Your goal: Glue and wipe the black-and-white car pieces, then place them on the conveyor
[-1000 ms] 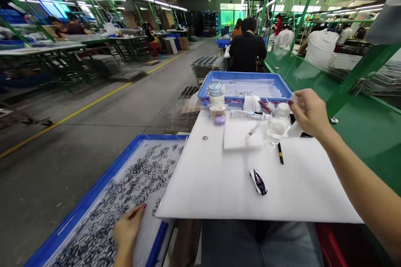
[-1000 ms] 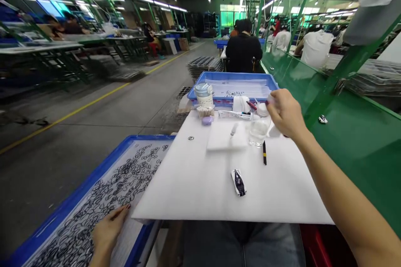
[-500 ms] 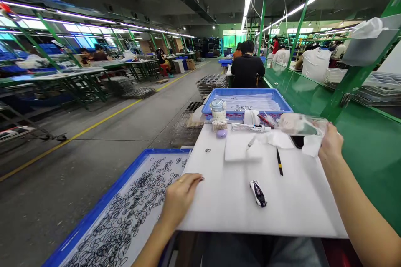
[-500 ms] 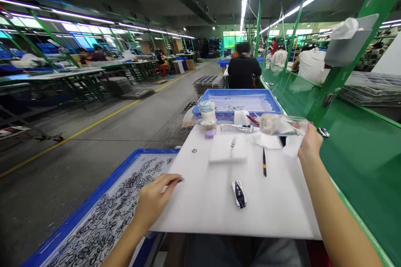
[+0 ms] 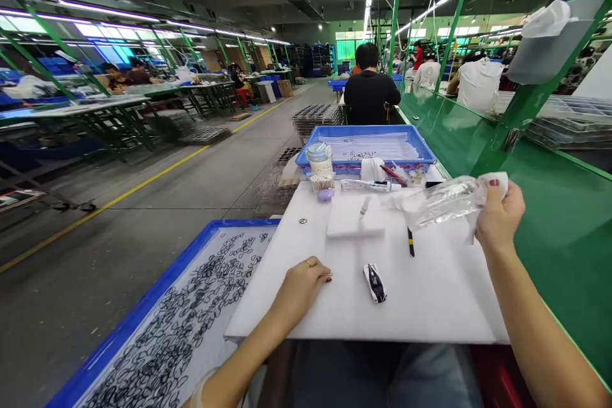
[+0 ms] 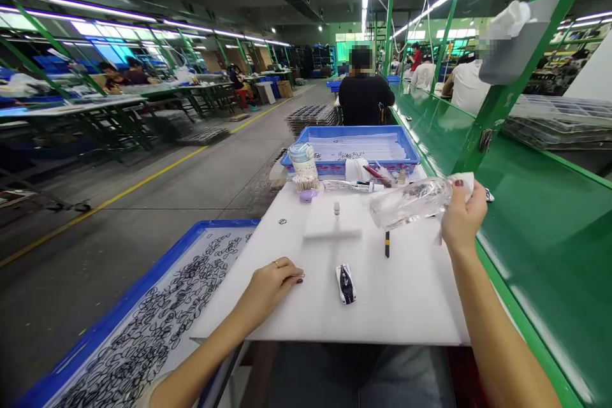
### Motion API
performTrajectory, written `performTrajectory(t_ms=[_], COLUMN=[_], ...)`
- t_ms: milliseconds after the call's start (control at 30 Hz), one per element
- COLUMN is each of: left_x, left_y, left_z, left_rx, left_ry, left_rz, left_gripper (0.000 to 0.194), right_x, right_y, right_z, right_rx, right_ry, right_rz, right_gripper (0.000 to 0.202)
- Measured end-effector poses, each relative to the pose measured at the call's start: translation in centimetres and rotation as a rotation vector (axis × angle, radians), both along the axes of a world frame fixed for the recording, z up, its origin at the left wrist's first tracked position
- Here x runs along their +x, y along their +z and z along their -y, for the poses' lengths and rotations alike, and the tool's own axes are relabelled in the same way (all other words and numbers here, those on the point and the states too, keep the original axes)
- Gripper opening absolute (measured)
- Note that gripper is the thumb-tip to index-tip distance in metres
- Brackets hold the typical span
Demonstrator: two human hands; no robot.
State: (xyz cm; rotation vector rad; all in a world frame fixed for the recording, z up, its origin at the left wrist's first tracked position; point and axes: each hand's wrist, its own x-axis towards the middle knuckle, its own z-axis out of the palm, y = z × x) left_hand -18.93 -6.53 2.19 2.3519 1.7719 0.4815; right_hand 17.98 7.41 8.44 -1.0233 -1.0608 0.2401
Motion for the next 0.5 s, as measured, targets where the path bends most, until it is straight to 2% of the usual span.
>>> performTrajectory(t_ms=[67,100,167,267,400,500], left_x=[-0.1,0.0,0.1,0.4,0.3,-0.2], left_y=[0.8,1.1,1.7,2.1,2.0,1.8], left_z=[-0.4,-0.6,-0.9,-1.1,-1.3,-1.3], left_rx=[-0.067,-0.096,-0.144,-0.187,-0.213,-0.212], left_ry=[0.007,0.002,-0.008,0.001,0.030,0.067], left_rz=[0.016,0.020,0.025,0.039,0.099,0.176], left_gripper=[0.016,0.016,0.019,0.020,0.019,0.015], right_x=[-1.6,-2.6,-4.5,-6.7,-8.2,-8.5], right_y=[0.9,1.4,1.8,1.7,1.6,2.8], right_z=[0.0,-0.1,-0.8,-2.2,-3.6,-4.1], right_rx=[0.025,0.041,0.072,0.076,0.008,-0.057], right_ry=[-0.059,-0.047,0.022,0.139,0.231,0.224], right_rz=[0.104,0.202,0.462,0.786,0.819,0.753], right_gripper=[0.045,0.048,0.047,0.043,0.036,0.024])
